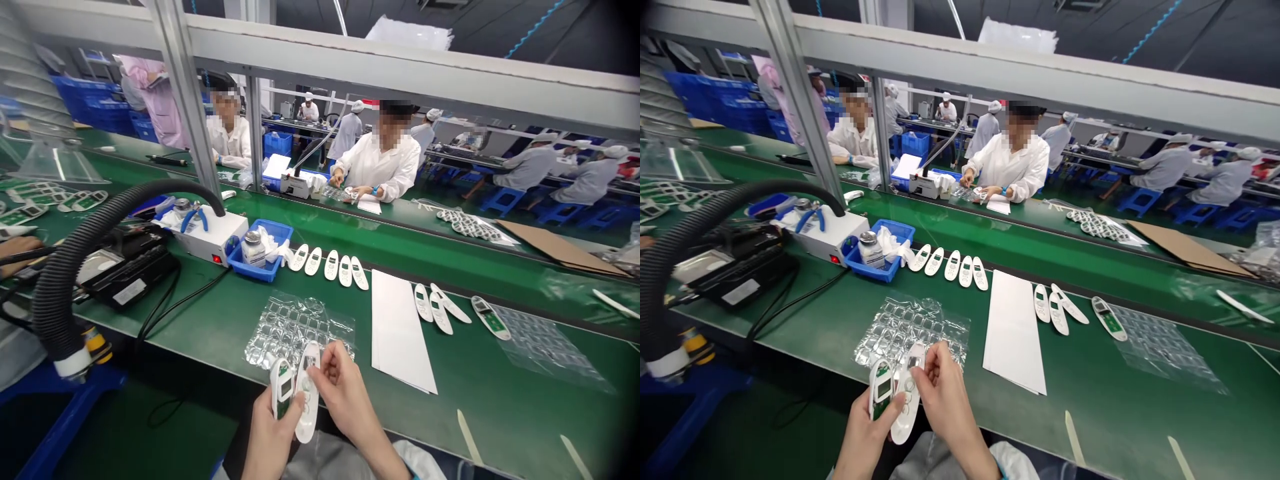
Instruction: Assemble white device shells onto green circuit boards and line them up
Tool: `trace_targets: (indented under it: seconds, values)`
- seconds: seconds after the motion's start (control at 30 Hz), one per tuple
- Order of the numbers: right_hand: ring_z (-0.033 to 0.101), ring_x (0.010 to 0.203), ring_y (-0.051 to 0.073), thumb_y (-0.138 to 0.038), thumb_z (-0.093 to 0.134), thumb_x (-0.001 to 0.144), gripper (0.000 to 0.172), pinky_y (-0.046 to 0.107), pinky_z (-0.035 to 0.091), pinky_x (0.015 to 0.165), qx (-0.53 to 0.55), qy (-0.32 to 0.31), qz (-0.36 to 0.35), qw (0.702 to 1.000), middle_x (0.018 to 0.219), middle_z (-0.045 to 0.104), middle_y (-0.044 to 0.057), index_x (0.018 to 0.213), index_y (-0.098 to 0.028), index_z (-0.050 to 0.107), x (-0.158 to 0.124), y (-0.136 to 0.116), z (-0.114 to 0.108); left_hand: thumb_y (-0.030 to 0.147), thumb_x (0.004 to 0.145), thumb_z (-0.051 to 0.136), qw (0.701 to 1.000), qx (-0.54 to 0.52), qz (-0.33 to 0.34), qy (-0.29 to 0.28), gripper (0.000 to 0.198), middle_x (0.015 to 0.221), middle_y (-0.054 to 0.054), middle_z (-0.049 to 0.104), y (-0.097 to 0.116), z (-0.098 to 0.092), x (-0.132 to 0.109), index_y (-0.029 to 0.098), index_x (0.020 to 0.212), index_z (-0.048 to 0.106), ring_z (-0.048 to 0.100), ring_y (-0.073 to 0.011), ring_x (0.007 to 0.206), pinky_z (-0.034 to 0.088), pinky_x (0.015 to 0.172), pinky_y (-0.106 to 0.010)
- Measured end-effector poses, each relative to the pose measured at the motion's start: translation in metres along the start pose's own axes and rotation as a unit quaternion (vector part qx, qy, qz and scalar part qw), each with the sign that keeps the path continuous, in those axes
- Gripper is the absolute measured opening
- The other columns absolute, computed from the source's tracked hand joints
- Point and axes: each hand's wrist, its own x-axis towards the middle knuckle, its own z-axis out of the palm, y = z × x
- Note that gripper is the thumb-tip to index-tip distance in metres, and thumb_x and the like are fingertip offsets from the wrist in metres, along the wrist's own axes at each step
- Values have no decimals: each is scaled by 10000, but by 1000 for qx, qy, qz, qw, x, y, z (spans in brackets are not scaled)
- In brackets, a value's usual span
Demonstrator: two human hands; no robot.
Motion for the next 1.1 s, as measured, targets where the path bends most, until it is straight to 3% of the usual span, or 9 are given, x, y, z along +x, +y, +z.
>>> trace_targets:
  seconds: [0.13, 0.23, 0.3, 0.43, 0.57, 0.67, 0.77, 0.97, 1.1]
  values:
    - [511, 593, 118, -378, 687, 798, 283, 228, 427, 537, 158, -35, 42, 986, 709, 520, -40, 887, -221, 469, -5, 1, 39, 505, 654, 786, 998, -30, 3, 55, 419, 597, -31, 579, 2, -20, -3, 117, 754, 664, 544, -189, 601, 438, 520, -241]
    - [583, 583, 148, -485, 663, 813, 319, 253, 467, 515, 198, -102, 69, 972, 728, 611, 21, 867, -189, 556, -10, 3, 73, 559, 658, 777, 995, -45, -6, 86, 472, 500, 17, 490, -2, -39, -6, 122, 764, 634, 416, -113, 439, 335, 402, -210]
    - [569, 492, 140, -548, 634, 815, 381, 250, 455, 448, 209, -134, 88, 965, 668, 617, 26, 843, -173, 579, -8, 7, 98, 611, 681, 741, 989, -89, 0, 117, 542, 503, 30, 485, -7, -60, -6, 125, 890, 627, 376, -91, 401, 290, 370, -191]
    - [507, 382, 92, -650, 647, 745, 519, 186, 355, 318, 231, -205, 130, 942, 636, 618, 10, 887, -156, 578, 10, 12, 174, 714, 775, 566, 947, -225, 5, 228, 652, 562, -3, 545, -11, -131, 3, 113, 1023, 611, 435, -103, 406, 308, 368, -185]
    - [413, 318, 53, -753, 612, 681, 655, 140, 188, 260, 243, -308, 206, 896, 537, 589, 0, 863, -124, 590, 26, 0, 279, 531, 852, 557, 896, -295, 11, 332, 447, 702, -47, 621, -6, -215, 18, 103, 967, 613, 550, -131, 478, 411, 414, -206]
    - [410, 304, 62, -749, 528, 758, 629, 155, 172, 257, 237, -339, 246, 877, 460, 559, 10, 723, -124, 588, 28, -12, 333, 433, 914, 430, 875, -312, 20, 371, 370, 607, -38, 588, -3, -253, 26, 106, 889, 602, 565, -145, 467, 409, 411, -206]
    - [423, 299, 72, -709, 518, 795, 588, 166, 171, 257, 248, -333, 246, 876, 449, 550, 5, 679, -137, 589, 28, -12, 344, 505, 891, 466, 873, -309, 27, 376, 414, 542, -23, 556, -6, -258, 32, 124, 787, 591, 555, -147, 447, 378, 388, -197]
    - [410, 286, 69, -639, 545, 810, 507, 165, 122, 265, 256, -285, 228, 895, 442, 542, -2, 626, -167, 536, 31, -4, 316, 648, 774, 587, 893, -297, 24, 337, 512, 521, -10, 549, -9, -235, 41, 147, 667, 571, 556, -154, 460, 349, 376, -197]
    - [405, 287, 75, -589, 503, 860, 477, 183, 139, 276, 257, -299, 231, 890, 433, 529, -9, 637, -170, 547, 27, -15, 331, 668, 757, 589, 886, -295, 39, 356, 527, 503, -2, 539, -4, -248, 38, 148, 672, 577, 540, -149, 446, 342, 371, -203]
